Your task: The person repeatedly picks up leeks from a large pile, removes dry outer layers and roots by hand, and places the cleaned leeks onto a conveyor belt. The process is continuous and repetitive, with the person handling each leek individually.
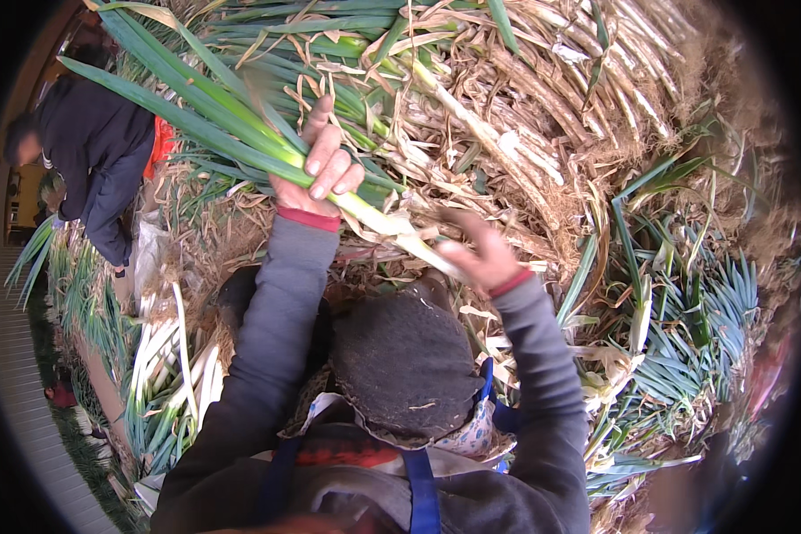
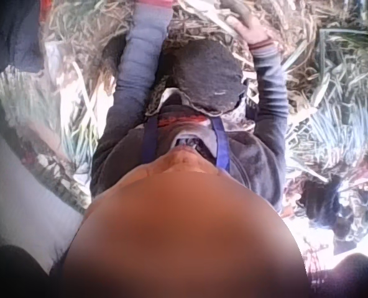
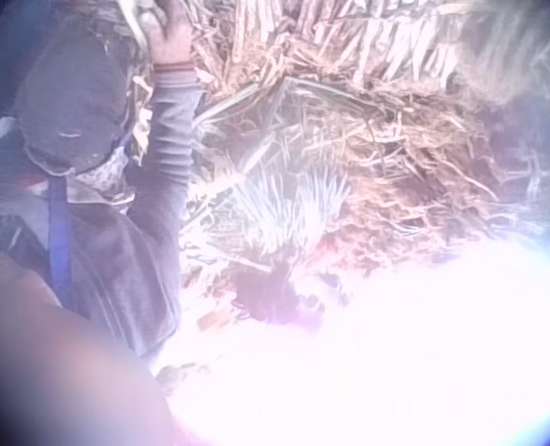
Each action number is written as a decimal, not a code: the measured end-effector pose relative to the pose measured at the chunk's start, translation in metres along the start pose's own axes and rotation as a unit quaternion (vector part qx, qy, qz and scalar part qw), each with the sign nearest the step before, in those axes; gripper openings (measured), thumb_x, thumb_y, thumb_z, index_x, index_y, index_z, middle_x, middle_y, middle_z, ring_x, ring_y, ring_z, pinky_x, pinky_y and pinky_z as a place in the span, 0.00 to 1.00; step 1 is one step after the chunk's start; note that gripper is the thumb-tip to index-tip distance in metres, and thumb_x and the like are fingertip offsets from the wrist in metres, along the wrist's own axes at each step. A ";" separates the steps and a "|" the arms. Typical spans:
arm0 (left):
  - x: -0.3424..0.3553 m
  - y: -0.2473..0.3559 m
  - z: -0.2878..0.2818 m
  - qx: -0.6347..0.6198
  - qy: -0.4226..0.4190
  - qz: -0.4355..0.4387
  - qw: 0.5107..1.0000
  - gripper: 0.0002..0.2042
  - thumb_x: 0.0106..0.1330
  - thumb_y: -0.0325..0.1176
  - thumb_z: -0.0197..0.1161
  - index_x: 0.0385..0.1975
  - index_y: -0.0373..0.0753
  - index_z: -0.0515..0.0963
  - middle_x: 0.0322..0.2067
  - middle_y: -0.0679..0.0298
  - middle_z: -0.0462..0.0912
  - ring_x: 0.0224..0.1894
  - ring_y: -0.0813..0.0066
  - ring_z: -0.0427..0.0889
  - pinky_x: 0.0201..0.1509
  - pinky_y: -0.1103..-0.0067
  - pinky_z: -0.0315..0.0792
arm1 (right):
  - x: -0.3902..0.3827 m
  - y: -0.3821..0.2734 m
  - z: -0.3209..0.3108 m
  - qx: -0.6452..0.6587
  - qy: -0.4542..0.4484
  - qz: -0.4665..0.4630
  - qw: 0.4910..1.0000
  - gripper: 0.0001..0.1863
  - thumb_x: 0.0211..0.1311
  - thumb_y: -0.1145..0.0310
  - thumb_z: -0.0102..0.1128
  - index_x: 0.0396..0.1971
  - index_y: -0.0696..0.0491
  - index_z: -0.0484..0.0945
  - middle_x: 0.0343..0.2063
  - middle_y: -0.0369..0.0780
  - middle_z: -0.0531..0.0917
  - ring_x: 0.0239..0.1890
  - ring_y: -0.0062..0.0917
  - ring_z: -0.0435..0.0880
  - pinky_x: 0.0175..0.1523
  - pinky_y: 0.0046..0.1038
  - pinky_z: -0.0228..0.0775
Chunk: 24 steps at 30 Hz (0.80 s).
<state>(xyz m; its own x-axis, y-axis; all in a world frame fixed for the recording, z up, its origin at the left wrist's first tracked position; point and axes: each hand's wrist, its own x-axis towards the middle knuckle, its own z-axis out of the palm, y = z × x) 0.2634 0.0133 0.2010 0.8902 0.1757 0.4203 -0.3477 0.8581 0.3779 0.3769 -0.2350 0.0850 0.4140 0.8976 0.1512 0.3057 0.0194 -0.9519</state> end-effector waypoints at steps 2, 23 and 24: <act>0.001 -0.009 -0.003 -0.046 0.046 0.014 0.998 0.37 0.63 0.65 0.38 0.62 0.41 0.60 0.20 0.68 0.68 0.16 0.76 0.70 0.31 0.71 0.69 | 0.042 -0.030 0.029 0.208 -0.187 0.054 0.958 0.21 0.59 0.56 0.59 0.40 0.61 0.77 0.29 0.40 0.81 0.31 0.26 0.78 0.41 0.28 0.69; -0.041 -0.022 0.003 0.091 0.206 0.070 0.972 0.20 0.66 0.54 0.44 0.34 0.45 0.76 0.14 0.73 0.64 0.12 0.81 0.59 0.27 0.79 0.58 | 0.011 0.013 0.026 0.045 0.048 0.163 0.984 0.15 0.63 0.61 0.54 0.36 0.59 0.78 0.32 0.43 0.81 0.33 0.24 0.80 0.38 0.27 0.72; -0.039 -0.025 0.001 0.097 0.212 0.054 0.971 0.21 0.66 0.55 0.44 0.34 0.45 0.76 0.14 0.73 0.63 0.11 0.81 0.59 0.26 0.79 0.58 | 0.019 -0.001 0.034 0.095 -0.026 0.044 0.994 0.17 0.65 0.59 0.51 0.34 0.61 0.77 0.34 0.43 0.81 0.33 0.23 0.78 0.37 0.25 0.71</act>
<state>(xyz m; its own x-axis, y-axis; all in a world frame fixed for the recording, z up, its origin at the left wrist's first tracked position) 0.2370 -0.0154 0.1763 0.8727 0.4769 0.1047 -0.4575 0.7239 0.5165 0.3554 -0.2031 0.0798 0.3848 0.9214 0.0552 0.1009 0.0174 -0.9947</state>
